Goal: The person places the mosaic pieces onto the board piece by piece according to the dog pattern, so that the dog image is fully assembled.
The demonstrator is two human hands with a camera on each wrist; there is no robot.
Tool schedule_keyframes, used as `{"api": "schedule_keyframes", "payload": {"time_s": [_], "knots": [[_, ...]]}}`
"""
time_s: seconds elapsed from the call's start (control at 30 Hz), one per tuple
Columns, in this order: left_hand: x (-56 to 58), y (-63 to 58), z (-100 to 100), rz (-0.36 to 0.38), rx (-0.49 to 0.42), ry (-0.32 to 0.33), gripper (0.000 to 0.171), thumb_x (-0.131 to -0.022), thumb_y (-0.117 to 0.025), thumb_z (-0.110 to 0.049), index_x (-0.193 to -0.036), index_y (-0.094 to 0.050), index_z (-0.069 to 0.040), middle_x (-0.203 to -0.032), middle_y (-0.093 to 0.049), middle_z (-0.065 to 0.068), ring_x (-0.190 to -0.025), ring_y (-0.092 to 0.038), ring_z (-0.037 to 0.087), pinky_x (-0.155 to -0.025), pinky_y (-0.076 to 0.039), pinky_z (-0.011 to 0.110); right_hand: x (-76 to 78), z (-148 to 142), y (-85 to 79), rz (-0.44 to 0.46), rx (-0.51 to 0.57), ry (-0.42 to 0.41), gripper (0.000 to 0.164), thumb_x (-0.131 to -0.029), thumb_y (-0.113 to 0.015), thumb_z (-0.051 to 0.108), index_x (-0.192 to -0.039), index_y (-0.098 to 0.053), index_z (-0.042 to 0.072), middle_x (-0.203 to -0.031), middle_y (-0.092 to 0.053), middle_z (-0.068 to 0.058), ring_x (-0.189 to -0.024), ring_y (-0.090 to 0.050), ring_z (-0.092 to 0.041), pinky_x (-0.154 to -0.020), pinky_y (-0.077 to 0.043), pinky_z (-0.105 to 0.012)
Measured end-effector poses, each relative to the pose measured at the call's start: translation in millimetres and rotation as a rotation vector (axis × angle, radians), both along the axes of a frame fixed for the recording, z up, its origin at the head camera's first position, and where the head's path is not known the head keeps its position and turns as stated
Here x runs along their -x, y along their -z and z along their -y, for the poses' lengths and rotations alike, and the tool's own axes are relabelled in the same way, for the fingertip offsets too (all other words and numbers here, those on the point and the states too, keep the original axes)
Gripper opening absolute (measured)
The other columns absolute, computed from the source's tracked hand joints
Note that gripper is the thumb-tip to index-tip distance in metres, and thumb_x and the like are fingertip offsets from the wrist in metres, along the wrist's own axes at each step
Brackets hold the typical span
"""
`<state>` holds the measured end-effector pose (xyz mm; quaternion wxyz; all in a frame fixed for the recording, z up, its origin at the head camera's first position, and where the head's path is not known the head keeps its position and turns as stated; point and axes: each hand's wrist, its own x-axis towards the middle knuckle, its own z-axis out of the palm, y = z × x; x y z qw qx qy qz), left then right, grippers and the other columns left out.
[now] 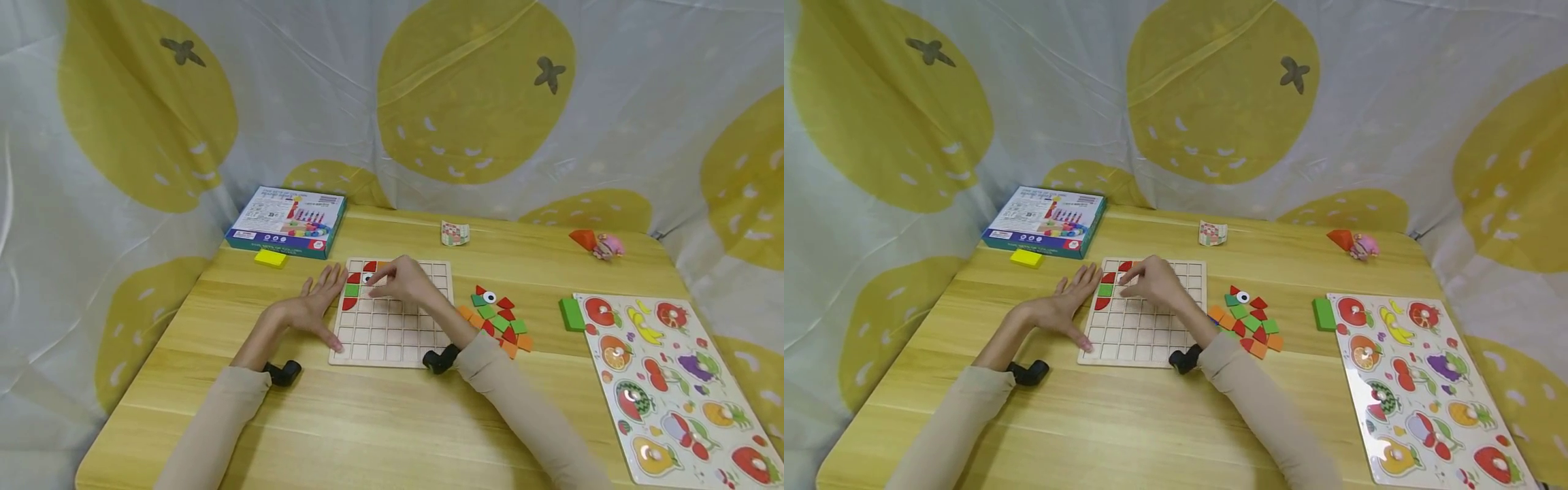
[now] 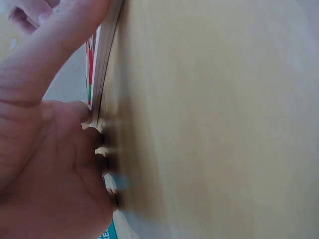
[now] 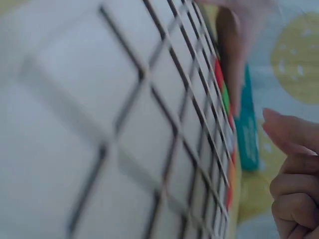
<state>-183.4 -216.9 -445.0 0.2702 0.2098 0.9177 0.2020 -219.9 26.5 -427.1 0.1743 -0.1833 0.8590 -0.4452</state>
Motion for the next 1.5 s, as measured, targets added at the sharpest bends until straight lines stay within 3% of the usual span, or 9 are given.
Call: {"api": "schedule_keyframes", "payload": {"time_s": [0.13, 0.23, 0.37, 0.5, 0.63, 0.9, 1.13, 1.33, 1.5], "knots": [[-1.7, 0.6, 2.4, 0.0, -0.003, -0.015, 0.146, -0.058, -0.085, -0.057, -0.154, 0.015, -0.012, -0.159, 0.026, 0.014, -0.147, 0.023, 0.037, -0.116, 0.013, 0.064, 6.7, -56.8, -10.0, -0.027, -0.032, 0.051, 0.021, -0.081, -0.078, 0.022, -0.1, -0.077, 0.012, -0.055, -0.037, 0.004, -0.051, -0.031, -0.013, -0.049, -0.025, -0.024], [-3.5, -0.7, 4.0, 0.006, -0.002, -0.025, 0.146, -0.058, -0.086, -0.056, -0.154, 0.014, -0.012, -0.16, 0.026, 0.014, -0.147, 0.024, 0.037, -0.116, 0.013, 0.063, 10.0, -104.5, -11.9, -0.019, -0.08, 0.1, 0.023, -0.083, -0.076, 0.021, -0.103, -0.075, 0.012, -0.055, -0.036, 0.003, -0.05, -0.031, -0.014, -0.048, -0.027, -0.024], [-4.0, -0.3, 5.7, 0.007, -0.004, -0.03, 0.144, -0.059, -0.085, -0.056, -0.154, 0.014, -0.012, -0.16, 0.025, 0.014, -0.147, 0.024, 0.037, -0.116, 0.013, 0.063, 10.8, -160.3, -5.3, 0.041, -0.173, 0.151, 0.023, -0.084, -0.075, 0.019, -0.105, -0.074, 0.011, -0.053, -0.035, 0.003, -0.047, -0.032, -0.015, -0.045, -0.03, -0.024], [-3.7, 0.0, 6.0, 0.008, -0.001, -0.033, 0.143, -0.059, -0.084, -0.056, -0.154, 0.014, -0.013, -0.16, 0.024, 0.014, -0.147, 0.023, 0.037, -0.117, 0.013, 0.063, 10.7, -192.7, 6.1, 0.109, -0.204, 0.172, 0.025, -0.083, -0.076, 0.017, -0.106, -0.074, 0.01, -0.053, -0.034, 0.004, -0.05, -0.031, -0.014, -0.048, -0.027, -0.024], [-3.4, 0.4, 6.0, 0.011, 0.003, -0.033, 0.143, -0.059, -0.084, -0.057, -0.154, 0.013, -0.012, -0.16, 0.024, 0.014, -0.147, 0.023, 0.037, -0.117, 0.013, 0.063, 11.0, -201.2, 14.7, 0.153, -0.17, 0.161, 0.028, -0.081, -0.077, 0.017, -0.107, -0.074, 0.007, -0.055, -0.034, 0.005, -0.053, -0.031, -0.013, -0.052, -0.026, -0.025], [-1.6, -0.5, 6.2, -0.003, 0.01, -0.02, 0.144, -0.06, -0.084, -0.057, -0.154, 0.015, -0.013, -0.16, 0.025, 0.014, -0.147, 0.024, 0.037, -0.116, 0.013, 0.064, 14.3, -189.8, 19.6, 0.141, -0.154, 0.16, 0.026, -0.083, -0.076, 0.022, -0.106, -0.074, 0.009, -0.056, -0.033, 0.004, -0.054, -0.031, -0.015, -0.052, -0.027, -0.025], [-0.4, -0.2, 5.1, 0.001, 0.001, -0.009, 0.144, -0.06, -0.084, -0.057, -0.154, 0.015, -0.013, -0.16, 0.025, 0.015, -0.147, 0.024, 0.038, -0.116, 0.013, 0.064, 20.5, -180.1, 21.0, 0.193, -0.128, 0.259, 0.024, -0.083, -0.077, 0.025, -0.098, -0.074, 0.007, -0.07, -0.067, -0.004, -0.057, -0.05, -0.015, -0.049, -0.038, -0.023], [1.0, 0.9, 2.0, 0.005, -0.007, -0.007, 0.143, -0.06, -0.084, -0.057, -0.154, 0.014, -0.012, -0.16, 0.025, 0.014, -0.147, 0.024, 0.037, -0.116, 0.013, 0.063, 30.8, -178.8, 23.6, 0.235, -0.104, 0.304, 0.023, -0.085, -0.075, 0.023, -0.1, -0.074, 0.006, -0.085, -0.075, -0.004, -0.073, -0.062, -0.015, -0.063, -0.049, -0.023], [1.2, 0.5, -0.5, 0.006, -0.011, 0.0, 0.143, -0.06, -0.084, -0.057, -0.154, 0.014, -0.012, -0.16, 0.025, 0.015, -0.147, 0.024, 0.038, -0.116, 0.013, 0.064, 40.9, -184.3, 26.0, 0.237, -0.072, 0.338, 0.029, -0.086, -0.073, 0.027, -0.107, -0.074, 0.007, -0.095, -0.076, -0.001, -0.084, -0.059, -0.012, -0.072, -0.044, -0.022]]}}
